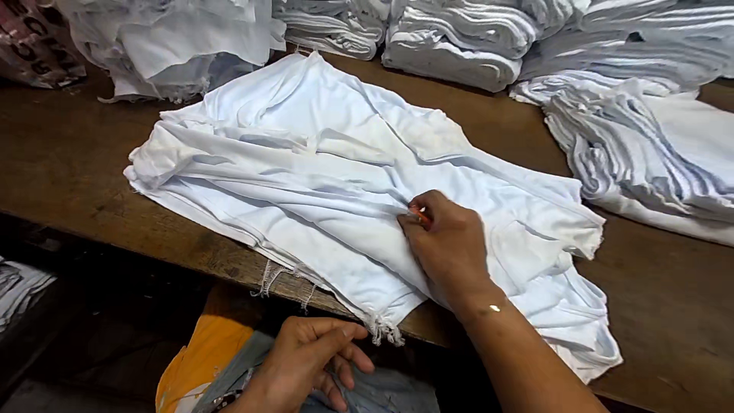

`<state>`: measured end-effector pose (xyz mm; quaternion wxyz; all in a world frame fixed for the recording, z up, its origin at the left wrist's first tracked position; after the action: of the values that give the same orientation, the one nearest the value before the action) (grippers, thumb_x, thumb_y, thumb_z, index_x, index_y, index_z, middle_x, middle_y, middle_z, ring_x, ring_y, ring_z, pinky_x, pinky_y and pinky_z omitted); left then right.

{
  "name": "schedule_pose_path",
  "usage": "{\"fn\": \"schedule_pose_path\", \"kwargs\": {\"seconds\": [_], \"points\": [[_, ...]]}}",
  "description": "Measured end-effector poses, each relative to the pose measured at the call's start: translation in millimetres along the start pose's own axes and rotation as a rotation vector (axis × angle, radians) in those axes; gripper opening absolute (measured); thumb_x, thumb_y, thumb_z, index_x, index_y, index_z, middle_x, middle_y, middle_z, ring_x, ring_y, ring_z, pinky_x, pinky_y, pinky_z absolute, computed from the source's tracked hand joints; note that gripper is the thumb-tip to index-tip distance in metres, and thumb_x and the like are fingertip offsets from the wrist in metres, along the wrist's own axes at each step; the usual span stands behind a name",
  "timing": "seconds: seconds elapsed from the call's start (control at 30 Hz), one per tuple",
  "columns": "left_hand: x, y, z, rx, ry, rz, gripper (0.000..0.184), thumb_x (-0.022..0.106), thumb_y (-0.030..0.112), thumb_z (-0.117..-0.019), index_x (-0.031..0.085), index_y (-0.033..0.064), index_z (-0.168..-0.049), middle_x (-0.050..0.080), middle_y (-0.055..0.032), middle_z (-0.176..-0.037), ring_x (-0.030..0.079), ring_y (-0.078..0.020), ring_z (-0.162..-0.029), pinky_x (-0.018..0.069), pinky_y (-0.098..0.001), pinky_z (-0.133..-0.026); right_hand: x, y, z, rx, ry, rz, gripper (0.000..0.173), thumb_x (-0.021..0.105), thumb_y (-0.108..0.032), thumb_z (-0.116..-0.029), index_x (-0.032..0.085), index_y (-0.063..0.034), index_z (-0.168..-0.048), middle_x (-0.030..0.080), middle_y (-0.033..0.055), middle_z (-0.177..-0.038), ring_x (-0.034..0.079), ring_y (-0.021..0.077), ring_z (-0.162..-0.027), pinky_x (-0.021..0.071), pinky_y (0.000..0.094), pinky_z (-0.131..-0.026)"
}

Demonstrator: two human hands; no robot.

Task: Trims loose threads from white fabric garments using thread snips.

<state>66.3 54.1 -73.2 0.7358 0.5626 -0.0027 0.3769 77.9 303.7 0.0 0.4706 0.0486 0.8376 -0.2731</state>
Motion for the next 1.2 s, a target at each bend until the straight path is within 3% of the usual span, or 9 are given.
{"fn": "schedule_pose_path", "kwargs": {"seconds": [0.1, 0.17, 0.33, 0.5, 0.7, 0.83, 0.93, 1.07, 1.2], "points": [[9, 3, -4, -0.069, -0.004, 0.092, 0.038, 0.050, 0.027, -0.1089, 0.070, -0.0031, -0.119, 0.075, -0.0175, -0.091, 0.070, -0.0183, -0.061, 0.0586, -0.0307, -0.050, -31, -13, 37, -0.136, 0.079, -0.167, 0.016, 0.068, -0.018, -0.0941, 0.065, -0.0088, -0.107, 0.055, -0.0001, -0.069, 0.046, 0.0111, -0.050, 0.0386, 0.0305, -0.044], [14, 7, -7, -0.098, -0.017, 0.146, 0.046, 0.045, 0.034, -0.1102, 0.069, -0.0042, -0.117, 0.076, -0.0185, -0.089, 0.071, -0.0189, -0.059, 0.0589, -0.0307, -0.049, -39, -15, 68, -0.105, -0.009, -0.346, 0.011, 0.068, -0.023, -0.0931, 0.068, -0.0153, -0.101, 0.056, -0.0090, -0.068, 0.046, 0.0015, -0.049, 0.0403, 0.0210, -0.042], [8, 10, -8, -0.004, 0.018, 0.002, 0.053, 0.038, 0.038, -0.1111, 0.072, -0.0029, -0.107, 0.072, -0.0137, -0.075, 0.065, -0.0164, -0.052, 0.0573, -0.0309, -0.048, -5, -18, 135, -0.029, -0.084, -0.293, 0.039, 0.081, -0.050, -0.0838, 0.074, -0.0134, -0.095, 0.063, -0.0055, -0.069, 0.054, 0.0051, -0.056, 0.0473, 0.0294, -0.050], [-3, 10, 1, 0.129, 0.151, -0.095, 0.043, 0.048, 0.032, -0.1091, 0.076, -0.0008, -0.107, 0.066, -0.0105, -0.064, 0.057, -0.0131, -0.044, 0.0529, -0.0283, -0.041, 5, -28, 148, -0.121, -0.055, -0.326, 0.012, 0.065, -0.017, -0.0907, 0.076, -0.0117, -0.090, 0.071, -0.0034, -0.077, 0.066, 0.0056, -0.066, 0.0546, 0.0273, -0.055], [11, 27, -7, 0.029, 0.007, -0.088, 0.037, 0.065, 0.040, -0.1000, 0.078, 0.0049, -0.096, 0.064, -0.0045, -0.063, 0.054, -0.0063, -0.046, 0.0460, -0.0200, -0.041, -24, -42, 163, -0.168, -0.163, -0.274, 0.015, 0.062, -0.015, -0.0941, 0.073, -0.0052, -0.095, 0.071, 0.0047, -0.079, 0.066, 0.0122, -0.067, 0.0514, 0.0290, -0.054], [21, 25, -17, -0.068, 0.035, -0.156, 0.021, 0.075, 0.023, -0.0939, 0.078, 0.0061, -0.083, 0.061, -0.0028, -0.061, 0.050, -0.0047, -0.047, 0.0393, -0.0188, -0.043, -17, -44, 171, -0.148, -0.155, -0.319, 0.013, 0.065, -0.014, -0.0923, 0.073, -0.0045, -0.094, 0.071, 0.0049, -0.079, 0.066, 0.0120, -0.067, 0.0526, 0.0279, -0.056], [17, 24, -13, -0.102, 0.027, -0.153, 0.013, 0.072, 0.015, -0.0948, 0.075, 0.0057, -0.087, 0.061, -0.0017, -0.061, 0.051, -0.0037, -0.046, 0.0414, -0.0169, -0.041, -17, -34, 173, 0.026, -0.248, -0.612, 0.016, 0.066, -0.014, -0.0973, 0.072, 0.0000, -0.101, 0.071, 0.0048, -0.081, 0.064, 0.0078, -0.067, 0.0542, 0.0235, -0.058], [10, 24, 0, -0.019, -0.040, -0.154, 0.014, 0.068, 0.016, -0.0975, 0.075, 0.0046, -0.092, 0.058, 0.0005, -0.058, 0.047, -0.0016, -0.044, 0.0386, -0.0156, -0.041, -19, -8, 184, 0.441, -0.489, -1.171, 0.044, 0.035, -0.026, -0.1125, 0.069, 0.0016, -0.112, 0.050, -0.0025, -0.066, 0.039, 0.0042, -0.051, 0.0328, 0.0223, -0.044], [7, 25, 6, 0.033, -0.064, -0.115, 0.014, 0.068, 0.015, -0.0974, 0.075, 0.0035, -0.093, 0.057, -0.0005, -0.058, 0.047, -0.0021, -0.045, 0.0396, -0.0159, -0.041, -13, -4, 191, 0.582, -0.584, -1.330, 0.049, 0.031, -0.024, -0.1125, 0.072, 0.0033, -0.109, 0.048, -0.0030, -0.062, 0.036, 0.0042, -0.047, 0.0296, 0.0220, -0.043]]}}
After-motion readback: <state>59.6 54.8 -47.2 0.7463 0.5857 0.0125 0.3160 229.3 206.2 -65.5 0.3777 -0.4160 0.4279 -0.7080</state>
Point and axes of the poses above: each hand's wrist, its own z-axis away from the middle knuckle, its own x-axis out of the palm, y = z × x, the point moved 3 cm from there along -z, towards the middle knuckle
